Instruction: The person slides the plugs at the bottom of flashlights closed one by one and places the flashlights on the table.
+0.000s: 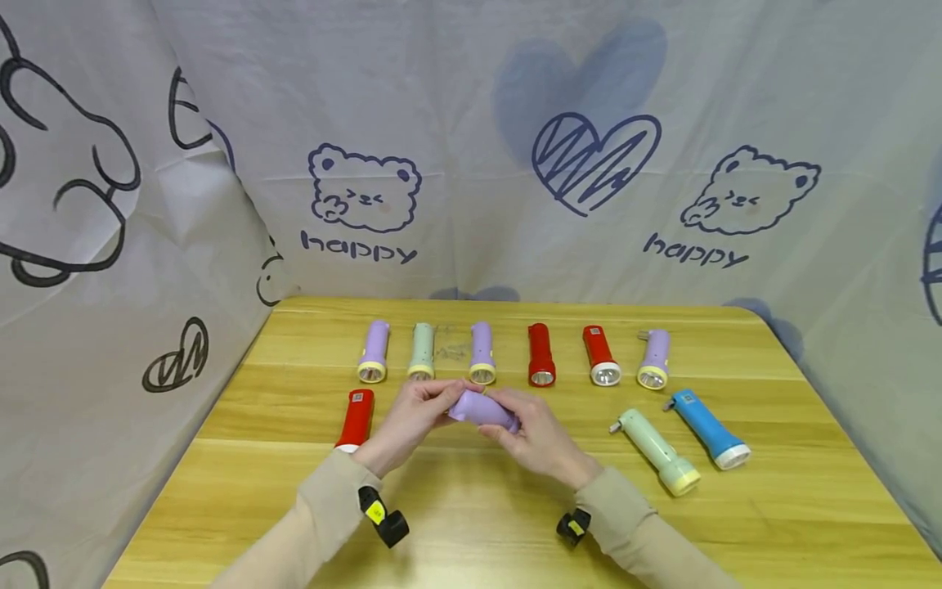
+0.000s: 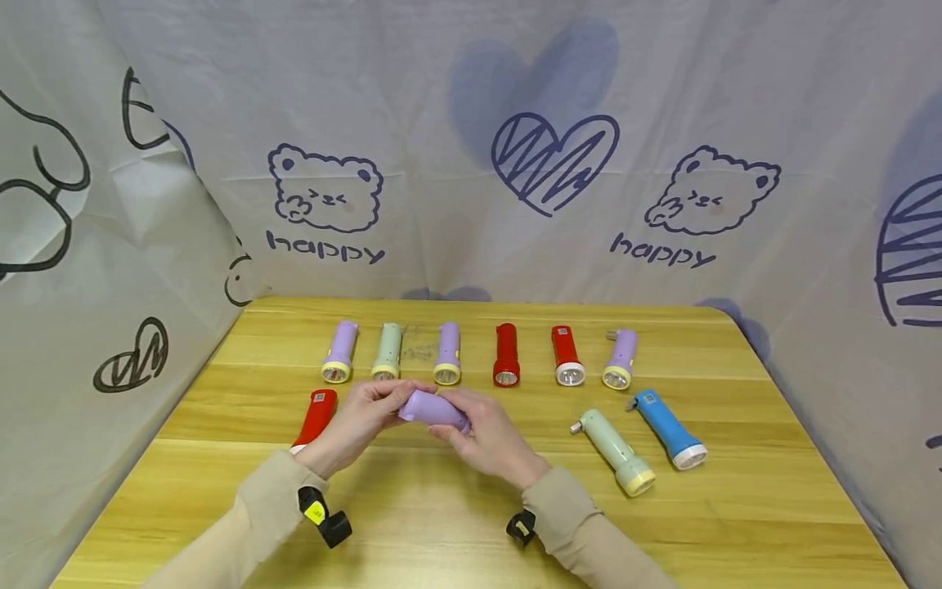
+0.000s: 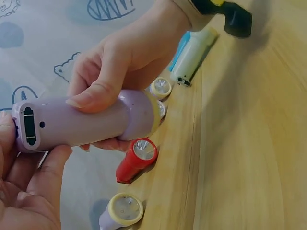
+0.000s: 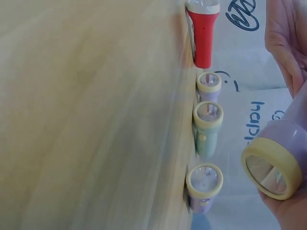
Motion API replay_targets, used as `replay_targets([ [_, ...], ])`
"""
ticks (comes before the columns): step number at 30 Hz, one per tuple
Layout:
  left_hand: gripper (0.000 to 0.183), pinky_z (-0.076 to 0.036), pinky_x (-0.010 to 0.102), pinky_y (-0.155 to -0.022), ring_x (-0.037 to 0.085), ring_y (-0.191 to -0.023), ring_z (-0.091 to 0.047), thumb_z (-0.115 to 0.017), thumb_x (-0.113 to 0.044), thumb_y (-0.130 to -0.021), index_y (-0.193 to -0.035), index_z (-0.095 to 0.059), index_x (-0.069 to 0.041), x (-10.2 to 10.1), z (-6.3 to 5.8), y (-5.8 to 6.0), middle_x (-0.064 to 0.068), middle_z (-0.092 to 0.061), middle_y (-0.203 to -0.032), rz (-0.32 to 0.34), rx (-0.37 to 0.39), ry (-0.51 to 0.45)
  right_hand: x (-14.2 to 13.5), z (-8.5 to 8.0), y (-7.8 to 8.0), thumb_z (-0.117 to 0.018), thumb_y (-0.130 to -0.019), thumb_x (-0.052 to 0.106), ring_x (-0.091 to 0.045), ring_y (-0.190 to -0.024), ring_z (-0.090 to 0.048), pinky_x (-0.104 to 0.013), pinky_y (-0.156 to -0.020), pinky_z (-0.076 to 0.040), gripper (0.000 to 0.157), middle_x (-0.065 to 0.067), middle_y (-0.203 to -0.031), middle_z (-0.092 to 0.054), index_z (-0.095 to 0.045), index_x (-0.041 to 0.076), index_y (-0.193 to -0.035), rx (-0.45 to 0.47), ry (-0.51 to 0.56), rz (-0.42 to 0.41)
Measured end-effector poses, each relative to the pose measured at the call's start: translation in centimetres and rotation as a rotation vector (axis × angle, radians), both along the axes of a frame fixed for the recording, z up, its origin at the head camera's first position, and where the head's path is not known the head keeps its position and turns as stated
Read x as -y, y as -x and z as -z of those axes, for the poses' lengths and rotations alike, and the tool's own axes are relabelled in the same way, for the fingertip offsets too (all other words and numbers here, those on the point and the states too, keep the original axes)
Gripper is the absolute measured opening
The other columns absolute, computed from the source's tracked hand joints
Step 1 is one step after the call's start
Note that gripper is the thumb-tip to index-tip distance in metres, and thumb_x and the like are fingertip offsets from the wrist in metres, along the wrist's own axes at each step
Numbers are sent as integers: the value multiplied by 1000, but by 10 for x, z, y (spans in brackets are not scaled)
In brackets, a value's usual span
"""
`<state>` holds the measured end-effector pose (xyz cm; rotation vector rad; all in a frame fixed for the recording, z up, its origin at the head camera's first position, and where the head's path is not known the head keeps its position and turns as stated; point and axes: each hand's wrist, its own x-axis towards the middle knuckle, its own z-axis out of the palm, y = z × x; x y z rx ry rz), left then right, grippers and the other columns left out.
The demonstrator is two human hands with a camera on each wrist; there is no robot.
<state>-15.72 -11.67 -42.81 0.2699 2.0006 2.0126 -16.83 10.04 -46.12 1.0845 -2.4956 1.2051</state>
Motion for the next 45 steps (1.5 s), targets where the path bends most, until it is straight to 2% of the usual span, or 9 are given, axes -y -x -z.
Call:
replay_targets([
  [4, 41, -59, 27, -94, 12, -112, -65, -50, -26, -107, -126, -65, 7, 2, -2, 2, 23, -63, -136, -13, -8, 38, 2, 0, -1, -70, -95, 23, -18, -100, -68, -33, -86, -58, 38, -9, -117, -73, -66, 7, -129, 60, -19, -3],
  [12, 36, -62, 31, -86, 15, -102, -68, -48, -22, -108, -118, -70, 5, 2, -6, 5, 24, -69, -124, -30, -178, 200, 5, -5, -1, -65, -99, 34, -11, -90, -65, -25, -78, -53, 39, -6, -111, -74, -66, 7, -128, 153, -57, -28],
  [16, 35, -63, 29, -83, 18, -101, -68, -47, -19, -108, -116, -70, 6, 2, -6, 5, 23, -70, -120, -36, -205, 241, 5, -8, -1, -65, -99, 37, -9, -81, -61, -22, -71, -52, 39, -5, -104, -73, -66, 8, -124, 241, -66, -42],
  [20, 34, -62, 25, -81, 16, -98, -68, -46, -17, -108, -114, -71, 6, 4, -8, 7, 24, -70, -119, -21, -208, 256, 4, -9, -1, -65, -98, 35, -9, -81, -61, -22, -70, -54, 37, -7, -104, -72, -66, 6, -122, 364, -34, -84],
  [26, 35, -61, 28, -83, 11, -96, -66, -47, -19, -108, -116, -71, 5, 11, -12, 13, 21, -70, -123, 47, -185, 305, 1, -10, 3, -65, -98, 26, -7, -93, -67, -23, -83, -57, 41, -23, -116, -71, -62, -3, -128, 589, 31, -246],
  [30, 36, -62, 32, -84, 10, -95, -66, -47, -23, -108, -118, -70, 4, 14, -14, 18, 22, -69, -124, 102, -140, 304, -2, -12, 5, -64, -98, 22, -10, -99, -68, -25, -89, -57, 45, -32, -121, -67, -58, -7, -131, 734, 67, -342],
  [34, 40, -62, 33, -85, 9, -93, -66, -46, -25, -109, -118, -69, 6, 17, -13, 23, 25, -67, -125, 148, -92, 277, -3, -14, 5, -67, -95, 19, -18, -111, -68, -31, -98, -56, 52, -33, -130, -62, -52, -9, -137, 851, 85, -404],
  [39, 43, -62, 33, -82, 9, -88, -68, -46, -29, -109, -117, -68, 7, 19, -12, 25, 24, -70, -117, 215, -62, 275, -2, -15, 3, -68, -94, 15, -21, -117, -66, -33, -103, -54, 56, -28, -134, -61, -48, -10, -140, 954, 89, -435],
  [45, 47, -62, 32, -82, 8, -89, -69, -45, -31, -109, -116, -68, 10, 20, -15, 24, 28, -70, -118, 243, -56, 284, 4, -10, -1, -66, -95, 12, -15, -111, -67, -29, -97, -55, 53, -27, -130, -64, -49, -11, -139, 998, 114, -423],
])
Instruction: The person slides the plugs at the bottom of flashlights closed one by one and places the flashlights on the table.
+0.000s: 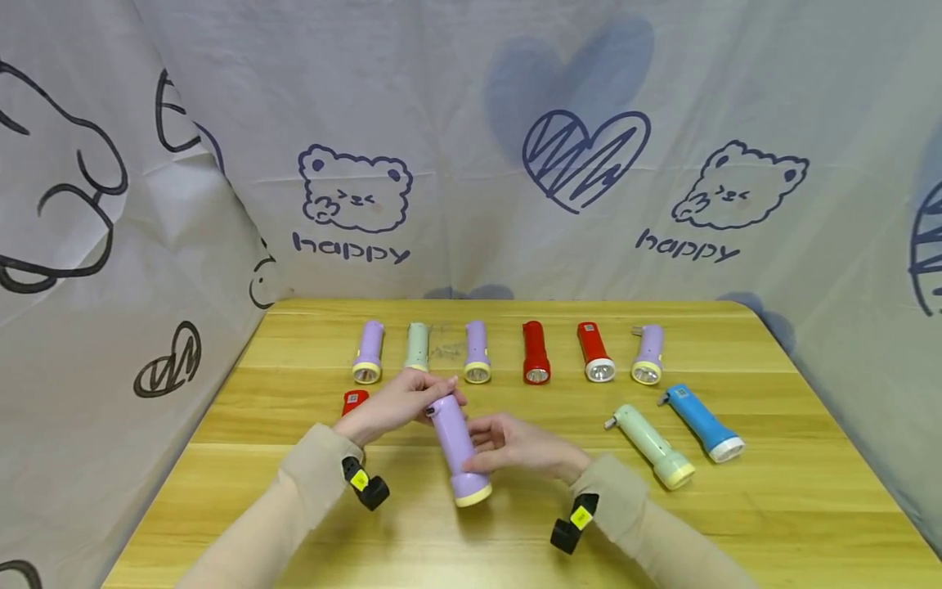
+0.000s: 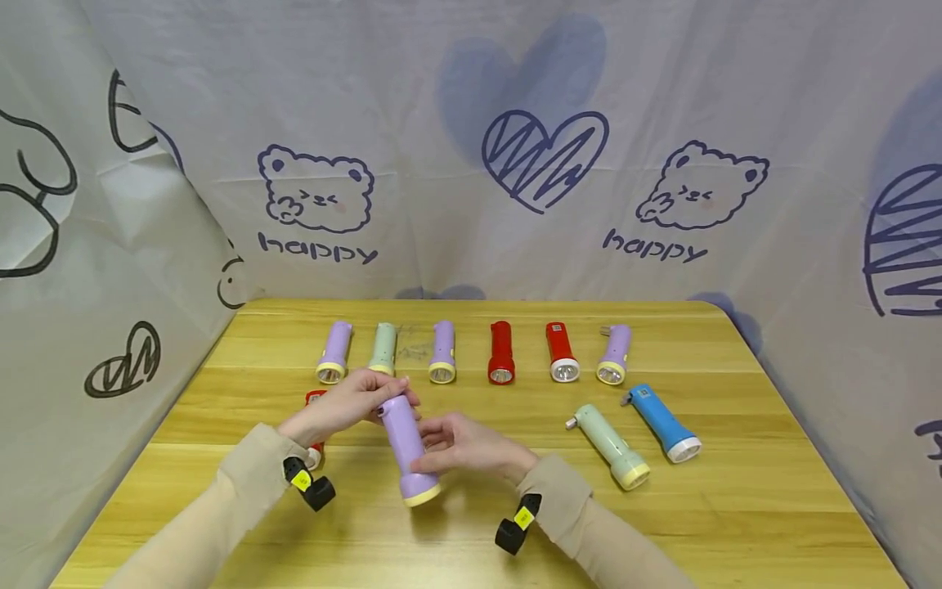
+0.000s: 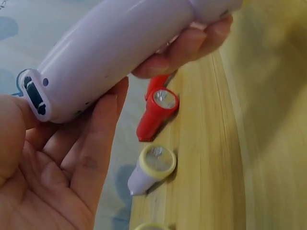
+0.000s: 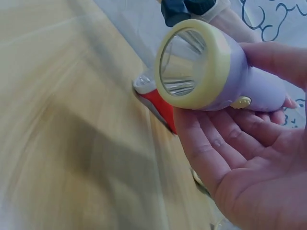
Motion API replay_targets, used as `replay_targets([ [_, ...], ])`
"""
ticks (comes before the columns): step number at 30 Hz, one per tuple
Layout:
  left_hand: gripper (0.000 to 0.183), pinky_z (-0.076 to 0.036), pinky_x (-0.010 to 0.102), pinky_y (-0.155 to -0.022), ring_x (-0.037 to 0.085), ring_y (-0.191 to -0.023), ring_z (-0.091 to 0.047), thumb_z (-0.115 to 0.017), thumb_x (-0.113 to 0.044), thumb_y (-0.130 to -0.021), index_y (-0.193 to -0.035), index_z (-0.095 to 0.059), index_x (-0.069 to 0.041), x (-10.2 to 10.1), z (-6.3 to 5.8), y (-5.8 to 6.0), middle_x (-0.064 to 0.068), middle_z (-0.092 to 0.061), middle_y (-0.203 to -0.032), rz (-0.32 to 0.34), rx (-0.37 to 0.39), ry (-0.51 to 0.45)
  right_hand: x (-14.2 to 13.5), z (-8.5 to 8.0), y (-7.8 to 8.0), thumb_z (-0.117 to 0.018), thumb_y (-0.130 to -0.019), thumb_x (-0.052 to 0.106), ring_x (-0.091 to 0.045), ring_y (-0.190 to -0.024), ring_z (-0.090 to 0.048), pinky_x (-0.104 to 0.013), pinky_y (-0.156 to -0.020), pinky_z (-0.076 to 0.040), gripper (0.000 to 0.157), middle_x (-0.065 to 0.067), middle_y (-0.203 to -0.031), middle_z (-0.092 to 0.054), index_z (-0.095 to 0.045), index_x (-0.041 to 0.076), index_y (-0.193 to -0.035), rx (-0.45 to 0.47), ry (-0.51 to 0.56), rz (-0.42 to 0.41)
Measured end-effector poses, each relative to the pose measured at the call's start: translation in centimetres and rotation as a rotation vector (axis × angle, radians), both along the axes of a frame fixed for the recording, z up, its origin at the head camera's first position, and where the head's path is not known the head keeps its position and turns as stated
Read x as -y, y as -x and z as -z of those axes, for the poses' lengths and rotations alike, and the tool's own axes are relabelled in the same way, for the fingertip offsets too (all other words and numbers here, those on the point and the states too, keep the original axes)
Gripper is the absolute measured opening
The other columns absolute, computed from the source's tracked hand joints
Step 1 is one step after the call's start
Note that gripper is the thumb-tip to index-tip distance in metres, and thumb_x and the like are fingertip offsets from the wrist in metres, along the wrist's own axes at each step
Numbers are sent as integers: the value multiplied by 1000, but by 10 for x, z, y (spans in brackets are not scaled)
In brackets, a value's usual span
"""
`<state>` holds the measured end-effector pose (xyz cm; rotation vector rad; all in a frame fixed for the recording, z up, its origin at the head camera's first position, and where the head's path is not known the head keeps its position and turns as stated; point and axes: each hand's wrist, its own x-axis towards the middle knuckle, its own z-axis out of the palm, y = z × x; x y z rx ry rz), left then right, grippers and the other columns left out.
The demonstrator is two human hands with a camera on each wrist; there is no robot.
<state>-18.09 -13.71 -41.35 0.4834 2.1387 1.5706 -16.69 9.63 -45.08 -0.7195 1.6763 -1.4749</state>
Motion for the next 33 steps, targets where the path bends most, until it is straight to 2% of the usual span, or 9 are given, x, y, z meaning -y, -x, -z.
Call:
replay_targets([
  [3, 49, -61, 35, -86, 14, -99, -70, -42, -32, -110, -119, -67, 9, 6, 1, 0, 27, -69, -122, -12, -40, 36, 6, 4, -2, -66, -95, 11, -13, -106, -67, -27, -93, -56, 50, -26, -128, -66, -51, -11, -137, 6, -2, 24],
  [6, 46, -60, 38, -92, 25, -112, -68, -41, -29, -110, -125, -65, 7, 15, 2, -1, 27, -67, -127, -52, -102, 92, 13, 6, -5, -65, -95, 13, -13, -101, -67, -27, -89, -57, 50, -23, -123, -68, -52, -11, -137, 39, 1, 71],
  [11, 36, -58, 44, -97, 33, -116, -67, -44, -21, -109, -125, -66, 3, 32, 0, -4, 23, -69, -126, -141, -279, 194, 27, 7, -7, -65, -96, 18, -16, -103, -66, -33, -93, -59, 55, -22, -128, -65, -49, -10, -141, 102, 12, 170],
  [14, 34, -56, 50, -99, 34, -116, -67, -48, -20, -108, -125, -68, 1, 44, -2, -7, 20, -71, -124, -200, -402, 287, 37, 7, -9, -66, -96, 18, -18, -106, -67, -36, -95, -59, 56, -25, -131, -64, -49, -9, -142, 99, 20, 226],
  [17, 33, -55, 54, -100, 36, -116, -67, -51, -20, -106, -126, -67, 0, 55, -7, -11, 19, -71, -125, -260, -483, 396, 50, 7, -11, -68, -95, 17, -20, -105, -68, -38, -93, -60, 56, -25, -128, -65, -50, -9, -141, 82, 23, 284],
  [21, 33, -53, 56, -102, 37, -117, -66, -54, -21, -105, -129, -66, -2, 71, -11, -15, 19, -70, -127, -324, -543, 525, 68, 6, -13, -70, -93, 20, -19, -101, -69, -36, -91, -61, 53, -21, -120, -69, -55, -8, -136, 73, 3, 354],
  [25, 32, -50, 58, -104, 40, -121, -63, -56, -20, -104, -129, -66, -2, 83, -10, -20, 19, -68, -130, -351, -602, 619, 83, 9, -10, -70, -93, 20, -18, -98, -68, -34, -90, -61, 49, -20, -117, -70, -57, -10, -130, 97, -12, 423],
  [30, 31, -52, 57, -102, 40, -119, -64, -57, -20, -103, -126, -67, -2, 93, -2, -23, 18, -69, -128, -353, -653, 709, 97, 13, -4, -71, -93, 18, -17, -93, -67, -36, -89, -61, 45, -20, -114, -70, -59, -12, -124, 108, -48, 484],
  [33, 31, -52, 57, -102, 40, -119, -64, -58, -19, -102, -126, -67, -2, 96, 5, -27, 18, -69, -128, -357, -664, 743, 104, 17, 0, -74, -90, 20, -16, -86, -66, -31, -81, -62, 41, -15, -104, -69, -63, -9, -116, 50, -120, 495],
])
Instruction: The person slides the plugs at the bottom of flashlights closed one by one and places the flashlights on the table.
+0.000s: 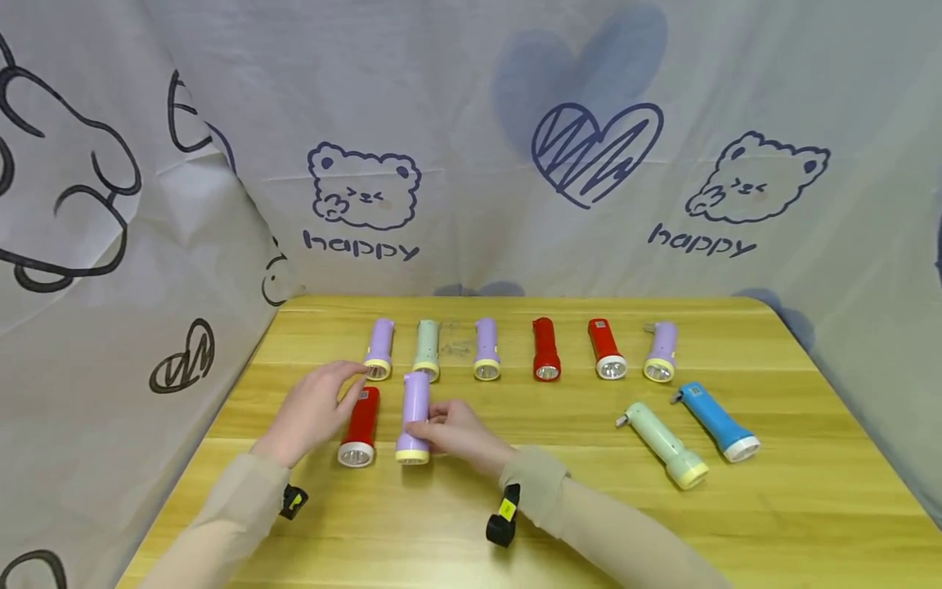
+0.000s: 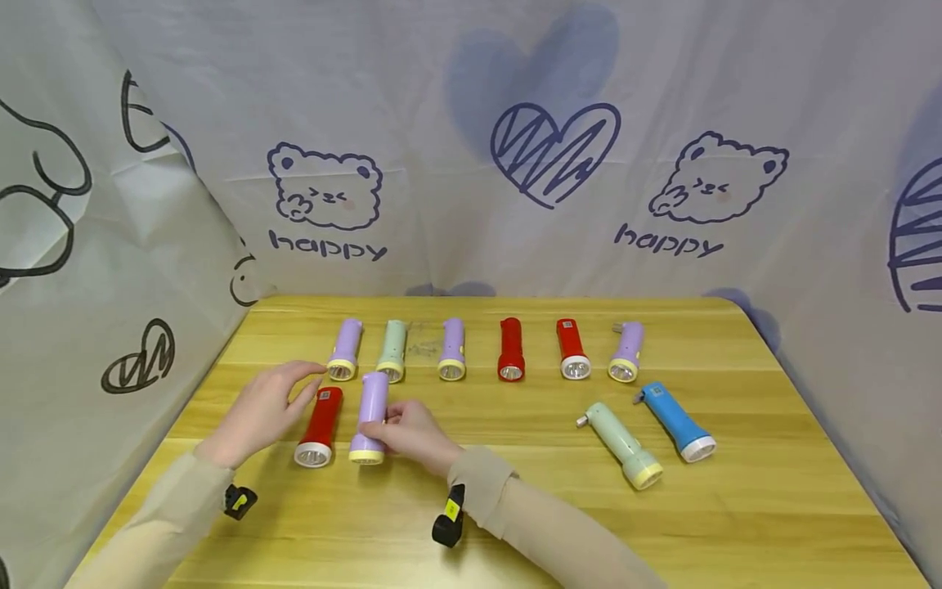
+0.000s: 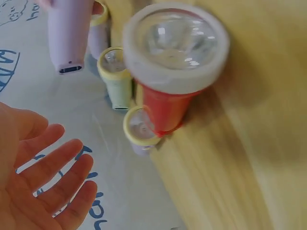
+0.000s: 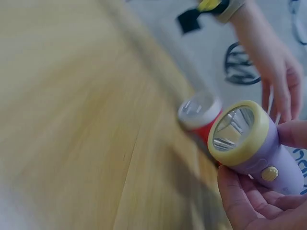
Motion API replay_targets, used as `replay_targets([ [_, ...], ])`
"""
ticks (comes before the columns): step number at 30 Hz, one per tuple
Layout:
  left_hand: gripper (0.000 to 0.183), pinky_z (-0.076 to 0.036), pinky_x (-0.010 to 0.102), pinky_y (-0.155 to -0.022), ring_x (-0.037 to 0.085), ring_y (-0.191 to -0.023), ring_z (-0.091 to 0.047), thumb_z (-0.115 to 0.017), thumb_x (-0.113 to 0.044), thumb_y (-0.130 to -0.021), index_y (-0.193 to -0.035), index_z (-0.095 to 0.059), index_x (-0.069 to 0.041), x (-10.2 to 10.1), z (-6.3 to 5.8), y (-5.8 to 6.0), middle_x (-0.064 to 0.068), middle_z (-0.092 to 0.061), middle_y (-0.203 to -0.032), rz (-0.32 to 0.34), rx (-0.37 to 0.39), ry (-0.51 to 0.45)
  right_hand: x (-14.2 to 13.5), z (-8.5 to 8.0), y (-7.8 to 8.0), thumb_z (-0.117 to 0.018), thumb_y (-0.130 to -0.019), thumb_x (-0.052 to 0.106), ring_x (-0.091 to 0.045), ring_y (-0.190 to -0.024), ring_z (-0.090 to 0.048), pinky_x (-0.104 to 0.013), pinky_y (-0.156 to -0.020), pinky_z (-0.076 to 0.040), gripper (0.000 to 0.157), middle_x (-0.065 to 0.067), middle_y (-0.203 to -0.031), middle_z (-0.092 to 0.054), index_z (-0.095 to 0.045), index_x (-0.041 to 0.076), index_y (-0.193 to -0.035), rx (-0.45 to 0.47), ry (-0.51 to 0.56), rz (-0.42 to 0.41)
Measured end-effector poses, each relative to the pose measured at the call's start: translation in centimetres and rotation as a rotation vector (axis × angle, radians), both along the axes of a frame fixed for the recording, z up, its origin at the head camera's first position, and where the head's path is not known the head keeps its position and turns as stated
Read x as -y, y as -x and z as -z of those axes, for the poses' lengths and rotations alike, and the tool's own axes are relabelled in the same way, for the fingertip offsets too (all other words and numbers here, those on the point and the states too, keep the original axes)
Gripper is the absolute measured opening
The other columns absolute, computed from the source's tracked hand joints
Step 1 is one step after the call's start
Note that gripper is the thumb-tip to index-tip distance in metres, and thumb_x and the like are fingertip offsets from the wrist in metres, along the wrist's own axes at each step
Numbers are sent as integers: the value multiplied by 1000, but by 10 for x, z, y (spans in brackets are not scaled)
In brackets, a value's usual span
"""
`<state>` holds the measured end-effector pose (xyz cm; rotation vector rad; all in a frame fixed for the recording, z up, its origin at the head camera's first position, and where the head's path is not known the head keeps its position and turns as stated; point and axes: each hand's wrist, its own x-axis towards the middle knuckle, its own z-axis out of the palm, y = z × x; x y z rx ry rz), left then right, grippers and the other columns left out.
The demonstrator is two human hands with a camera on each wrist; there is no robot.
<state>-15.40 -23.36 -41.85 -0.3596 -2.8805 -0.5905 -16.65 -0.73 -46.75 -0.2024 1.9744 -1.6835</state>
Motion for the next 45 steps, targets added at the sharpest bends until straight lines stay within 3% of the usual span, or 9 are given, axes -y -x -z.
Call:
replay_targets([
  [7, 31, -54, 57, -97, 40, -115, -66, -62, -18, -99, -124, -68, 0, 3, 16, -9, 20, -69, -126, -7, 28, 62, 6, 12, 6, -78, -85, 29, -12, -67, -53, -21, -58, -44, 30, -2, -75, -58, -65, 3, -91, -137, -237, 15],
  [15, 41, -55, 58, -94, 41, -113, -66, -69, -22, -95, -129, -64, 0, 3, 26, -13, 21, -68, -126, -8, 59, 106, 11, 11, 10, -76, -84, 32, -13, -64, -53, -22, -54, -43, 29, -2, -74, -61, -64, 6, -78, -173, -322, -2],
  [20, 46, -58, 55, -87, 37, -105, -70, -70, -27, -95, -133, -62, -3, 2, 33, -15, 20, -70, -122, -4, 86, 122, 9, 8, 11, -76, -85, 30, -15, -67, -62, -24, -57, -52, 29, -8, -82, -69, -66, 3, -84, -140, -305, -9],
  [24, 47, -58, 43, -75, 23, -87, -68, -70, -27, -95, -135, -62, -4, 2, 36, -15, 17, -73, -114, 10, 116, 83, 6, 8, 13, -76, -87, 25, -20, -73, -70, -29, -62, -61, 31, -14, -92, -70, -65, -3, -95, -110, -258, -5],
  [31, 50, -38, 25, -55, 11, -61, -44, -69, -25, -96, -137, -60, 1, 1, 36, -14, 8, -65, -85, 29, 217, 34, 1, 9, 14, -74, -90, 25, -24, -72, -72, -35, -64, -63, 46, -19, -103, -65, -53, -6, -117, -68, -242, -20],
  [35, 51, -39, 25, -57, 11, -63, -46, -68, -25, -96, -139, -58, 1, 2, 36, -15, 14, -71, -102, 26, 233, 28, 1, 10, 14, -72, -91, 29, -20, -67, -69, -32, -62, -62, 45, -15, -99, -65, -53, -3, -116, -58, -263, -32],
  [37, 51, -39, 25, -57, 11, -62, -47, -67, -26, -97, -139, -58, 1, 2, 37, -14, 12, -70, -97, 21, 237, 27, 1, 10, 14, -72, -91, 30, -19, -66, -68, -32, -60, -61, 44, -14, -97, -65, -53, -2, -114, -57, -261, -31],
  [40, 50, -51, 31, -63, 14, -70, -57, -66, -26, -98, -139, -58, 1, 3, 36, -14, 17, -72, -106, 17, 228, 25, 0, 11, 14, -73, -90, 31, -20, -64, -68, -33, -58, -61, 44, -14, -94, -64, -53, -2, -112, -54, -253, -24],
  [45, 47, -57, 53, -93, 33, -106, -69, -63, -27, -99, -138, -59, 0, 5, 33, -15, 28, -60, -138, 1, 202, 23, -2, 11, 15, -73, -90, 32, -20, -61, -67, -33, -56, -61, 46, -15, -92, -64, -52, -2, -112, -50, -244, -19],
])
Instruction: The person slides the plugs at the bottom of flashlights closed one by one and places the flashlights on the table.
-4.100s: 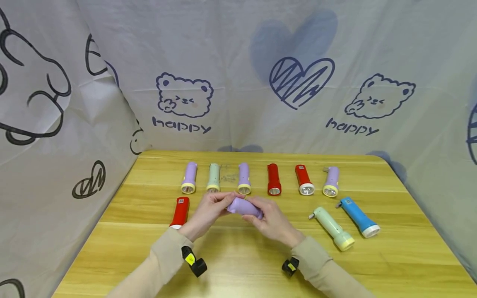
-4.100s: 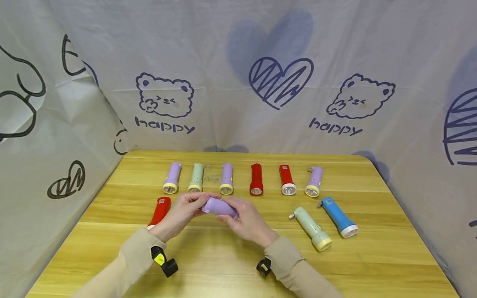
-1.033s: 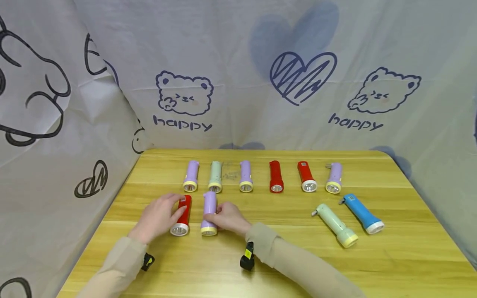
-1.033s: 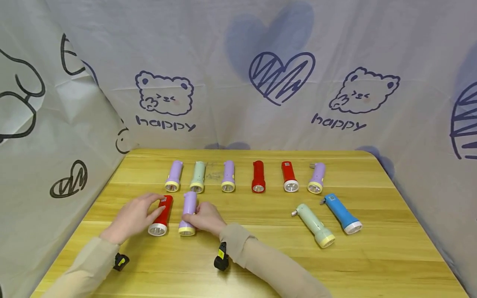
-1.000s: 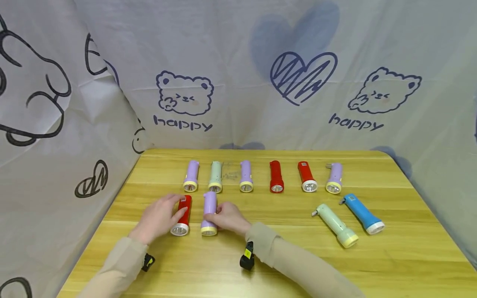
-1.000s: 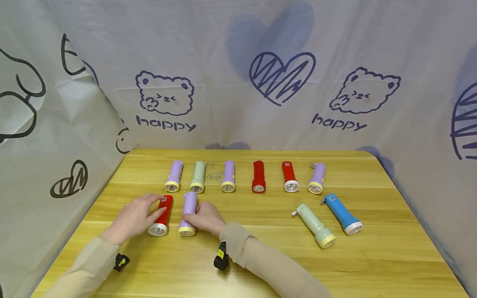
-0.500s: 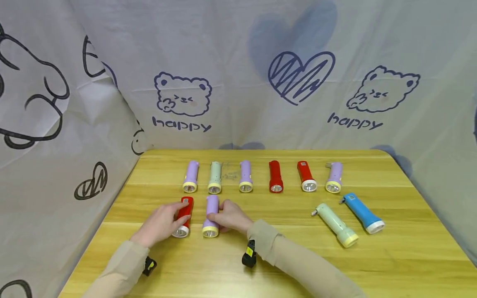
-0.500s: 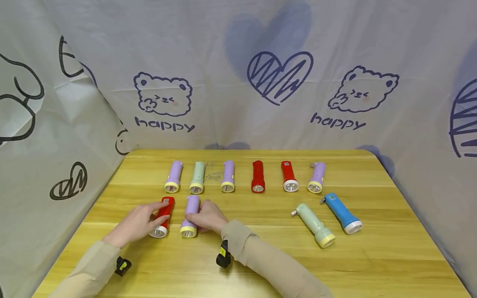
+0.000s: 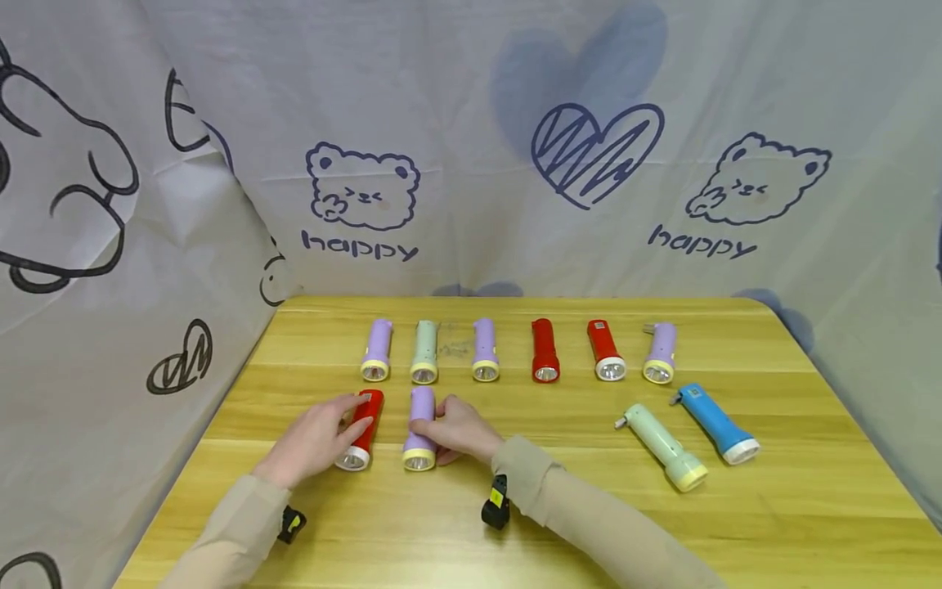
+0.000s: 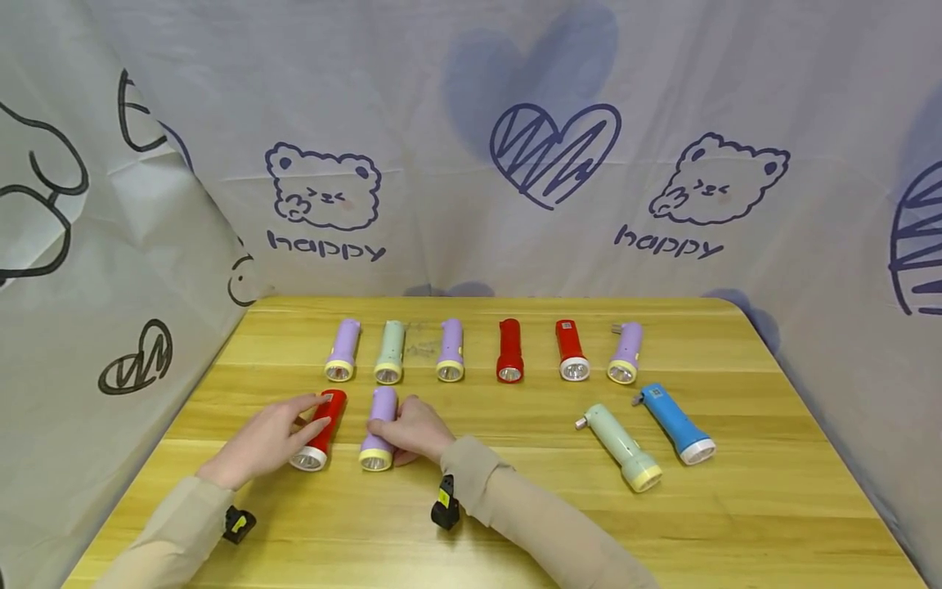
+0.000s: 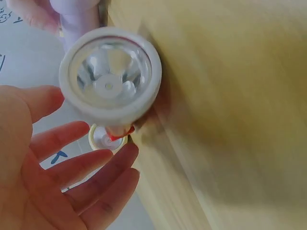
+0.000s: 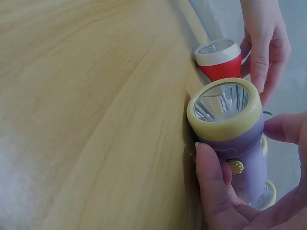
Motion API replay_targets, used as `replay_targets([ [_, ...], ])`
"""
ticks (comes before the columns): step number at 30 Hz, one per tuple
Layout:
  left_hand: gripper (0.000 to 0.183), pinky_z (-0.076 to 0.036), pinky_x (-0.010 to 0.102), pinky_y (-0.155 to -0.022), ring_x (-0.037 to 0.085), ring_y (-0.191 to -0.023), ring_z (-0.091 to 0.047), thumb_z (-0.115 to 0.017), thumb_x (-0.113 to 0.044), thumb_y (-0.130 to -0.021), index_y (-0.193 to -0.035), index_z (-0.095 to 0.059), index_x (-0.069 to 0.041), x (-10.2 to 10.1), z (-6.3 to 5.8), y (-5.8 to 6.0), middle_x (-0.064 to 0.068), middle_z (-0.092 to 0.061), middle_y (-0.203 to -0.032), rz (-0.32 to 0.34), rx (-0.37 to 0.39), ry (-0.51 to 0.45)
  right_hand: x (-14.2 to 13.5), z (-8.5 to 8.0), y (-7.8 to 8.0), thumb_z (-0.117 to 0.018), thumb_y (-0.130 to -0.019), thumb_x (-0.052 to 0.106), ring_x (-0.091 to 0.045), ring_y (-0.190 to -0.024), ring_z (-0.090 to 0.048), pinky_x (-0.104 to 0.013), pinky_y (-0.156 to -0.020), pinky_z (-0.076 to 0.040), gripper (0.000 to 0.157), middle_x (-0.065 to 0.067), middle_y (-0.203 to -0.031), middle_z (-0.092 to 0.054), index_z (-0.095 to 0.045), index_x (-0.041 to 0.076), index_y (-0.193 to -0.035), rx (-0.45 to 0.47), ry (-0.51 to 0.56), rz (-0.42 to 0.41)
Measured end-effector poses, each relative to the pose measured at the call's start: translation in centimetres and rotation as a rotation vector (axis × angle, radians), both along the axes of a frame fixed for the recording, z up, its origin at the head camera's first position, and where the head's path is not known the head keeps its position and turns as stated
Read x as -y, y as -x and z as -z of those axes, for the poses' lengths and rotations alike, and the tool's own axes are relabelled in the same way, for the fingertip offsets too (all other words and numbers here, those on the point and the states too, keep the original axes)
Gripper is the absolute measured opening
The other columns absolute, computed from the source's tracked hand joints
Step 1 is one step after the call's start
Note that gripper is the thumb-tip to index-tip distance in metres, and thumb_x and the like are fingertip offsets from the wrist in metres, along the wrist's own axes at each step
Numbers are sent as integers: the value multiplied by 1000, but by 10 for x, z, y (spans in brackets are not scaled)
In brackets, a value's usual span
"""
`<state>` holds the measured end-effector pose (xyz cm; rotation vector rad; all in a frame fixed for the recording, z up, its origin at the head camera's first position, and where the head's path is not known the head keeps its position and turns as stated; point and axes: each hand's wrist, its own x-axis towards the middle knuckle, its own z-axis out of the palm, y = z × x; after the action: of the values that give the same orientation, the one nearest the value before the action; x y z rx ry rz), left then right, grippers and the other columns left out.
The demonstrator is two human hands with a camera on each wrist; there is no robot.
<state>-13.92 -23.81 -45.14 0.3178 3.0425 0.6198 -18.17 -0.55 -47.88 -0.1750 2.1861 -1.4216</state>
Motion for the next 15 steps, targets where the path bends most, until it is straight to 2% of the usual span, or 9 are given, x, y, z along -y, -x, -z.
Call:
replay_targets([
  [5, 47, -49, 60, -105, 45, -125, -60, -62, -27, -101, -138, -58, 2, 1, -4, 0, 29, -57, -141, -3, -36, -5, -3, -1, 0, -73, -89, 34, -20, -62, -66, -33, -56, -61, 52, -16, -95, -63, -51, -4, -117, -6, 5, 1],
  [10, 45, -46, 61, -108, 46, -128, -57, -61, -26, -101, -136, -59, 1, 1, -5, 1, 27, -59, -139, 8, -84, 0, -9, 0, 0, -73, -89, 37, -18, -61, -62, -31, -56, -61, 57, -14, -94, -60, -49, -3, -121, -10, -13, 2],
  [15, 46, -46, 60, -108, 45, -129, -57, -59, -28, -102, -138, -58, 1, -2, -9, 2, 26, -59, -140, -5, -104, 4, -13, 1, -1, -73, -89, 40, -16, -59, -58, -28, -55, -59, 58, -11, -85, -60, -49, -1, -122, 2, -5, -4],
])
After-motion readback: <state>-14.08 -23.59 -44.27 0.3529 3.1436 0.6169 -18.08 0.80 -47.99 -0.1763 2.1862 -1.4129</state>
